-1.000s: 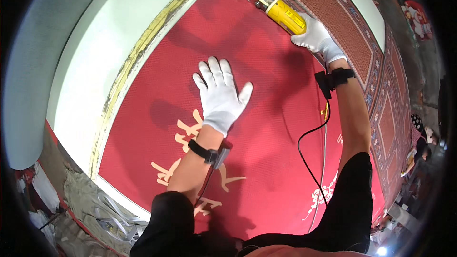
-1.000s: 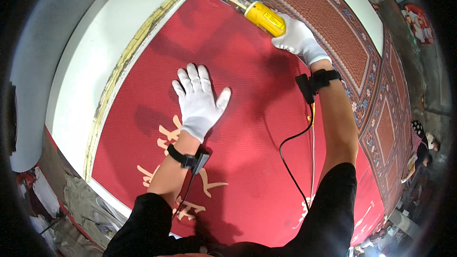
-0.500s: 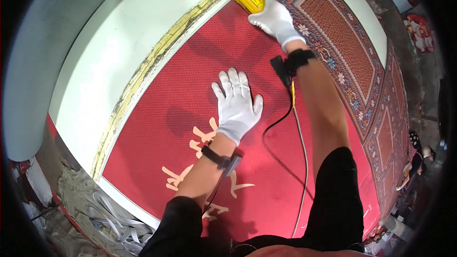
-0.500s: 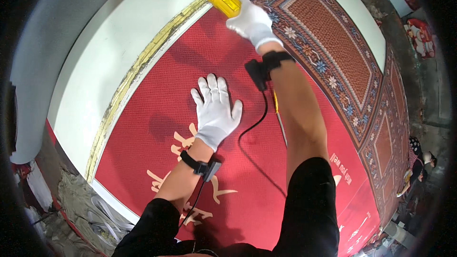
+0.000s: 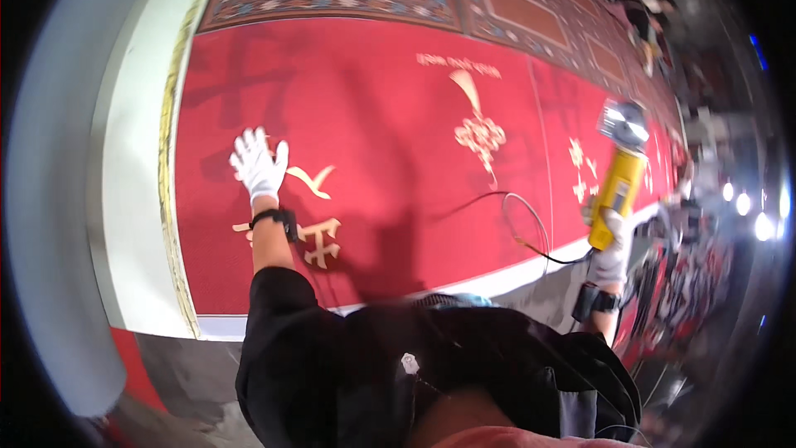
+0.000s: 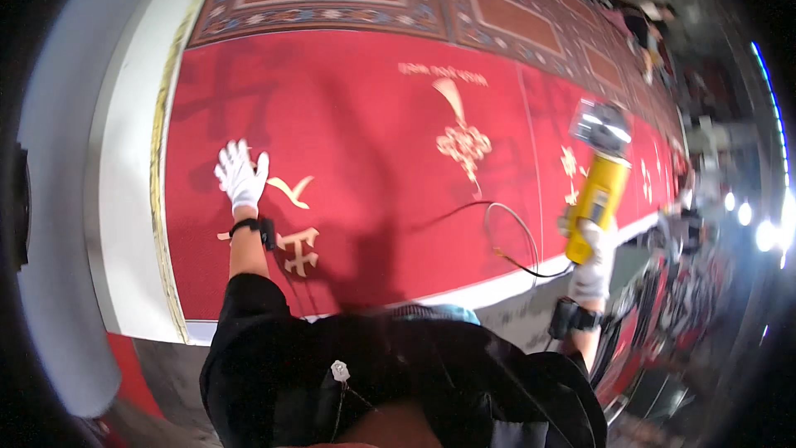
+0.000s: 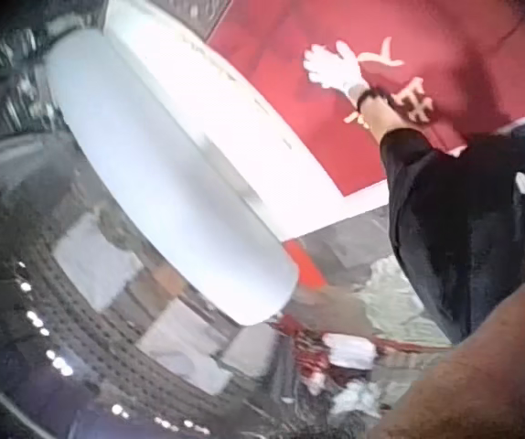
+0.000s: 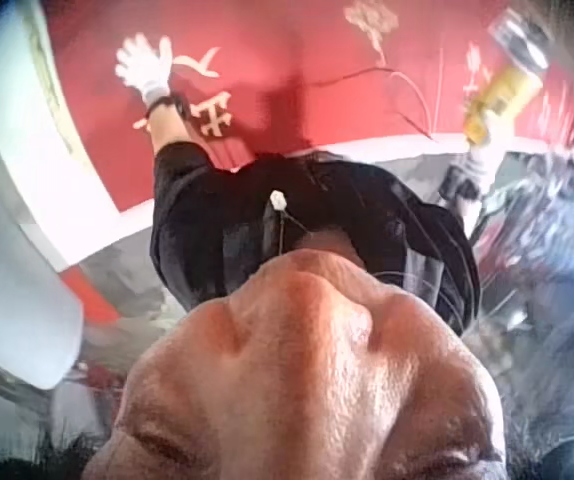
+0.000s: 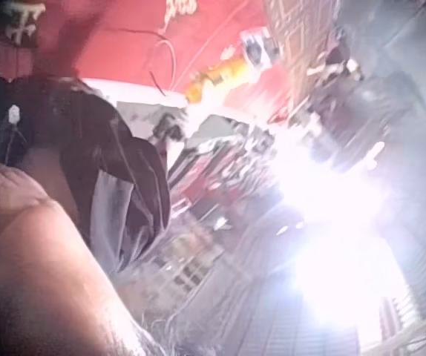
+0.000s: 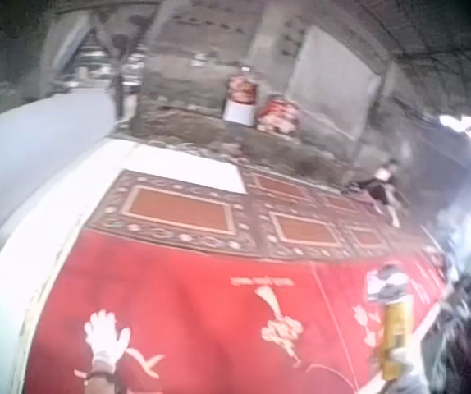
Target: Using a handheld power cutter to trim edges and separate individual decorative red mats and rugs from a large sheet.
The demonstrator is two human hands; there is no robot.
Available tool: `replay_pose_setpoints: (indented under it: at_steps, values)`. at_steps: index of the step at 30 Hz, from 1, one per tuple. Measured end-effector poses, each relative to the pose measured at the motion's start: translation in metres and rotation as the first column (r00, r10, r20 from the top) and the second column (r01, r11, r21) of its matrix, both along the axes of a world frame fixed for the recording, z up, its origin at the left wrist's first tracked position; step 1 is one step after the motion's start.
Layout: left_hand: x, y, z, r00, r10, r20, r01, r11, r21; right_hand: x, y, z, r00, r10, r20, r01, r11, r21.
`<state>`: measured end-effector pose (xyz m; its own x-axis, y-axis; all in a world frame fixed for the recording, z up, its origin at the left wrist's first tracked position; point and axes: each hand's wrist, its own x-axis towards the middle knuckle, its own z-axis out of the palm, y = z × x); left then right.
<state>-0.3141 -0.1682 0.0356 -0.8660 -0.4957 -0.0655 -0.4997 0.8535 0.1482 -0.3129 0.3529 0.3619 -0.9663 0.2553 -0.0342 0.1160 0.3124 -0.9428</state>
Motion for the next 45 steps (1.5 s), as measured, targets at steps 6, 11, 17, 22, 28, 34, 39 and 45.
replay_pose_setpoints:
  at_steps: [6,11,17,22,28,34,39,45]
  values:
    - [0.137,0.1,-0.013,1.0,0.017,-0.019,-0.019,0.996,-0.083,0.275,0.209,0.078,0.763,-0.509,-0.4,0.401,0.857,-0.324]
    - [0.246,0.178,-0.007,0.977,0.111,0.181,-0.11,0.994,-0.018,0.422,0.273,0.081,0.496,-0.52,-0.695,-0.136,0.745,-0.654]
    - [0.32,0.198,0.004,0.897,0.364,0.25,-0.352,0.931,-0.094,0.513,0.284,0.045,0.447,-0.606,-0.658,-0.085,0.703,-0.706]
    - [0.351,0.148,0.007,0.976,0.017,0.217,-0.01,0.999,-0.031,0.514,0.272,-0.003,0.598,-0.598,-0.534,-0.072,0.624,-0.778]
    - [0.345,0.103,0.042,0.988,0.047,0.146,-0.057,0.996,0.064,0.534,0.21,-0.072,0.858,-0.329,-0.396,-0.28,0.347,-0.895]
    - [0.376,-0.056,0.025,0.797,0.559,0.23,-0.578,0.816,0.019,0.563,0.069,-0.102,0.937,-0.284,-0.204,-0.162,0.164,-0.973]
    - [0.394,-0.15,0.01,0.927,0.339,0.159,-0.373,0.88,0.295,0.607,-0.063,-0.103,0.899,-0.436,-0.039,0.203,0.495,-0.845]
    - [0.417,-0.156,0.022,0.986,0.12,0.117,-0.168,0.684,0.71,0.635,-0.191,-0.075,0.918,-0.366,0.154,0.325,0.47,-0.82]
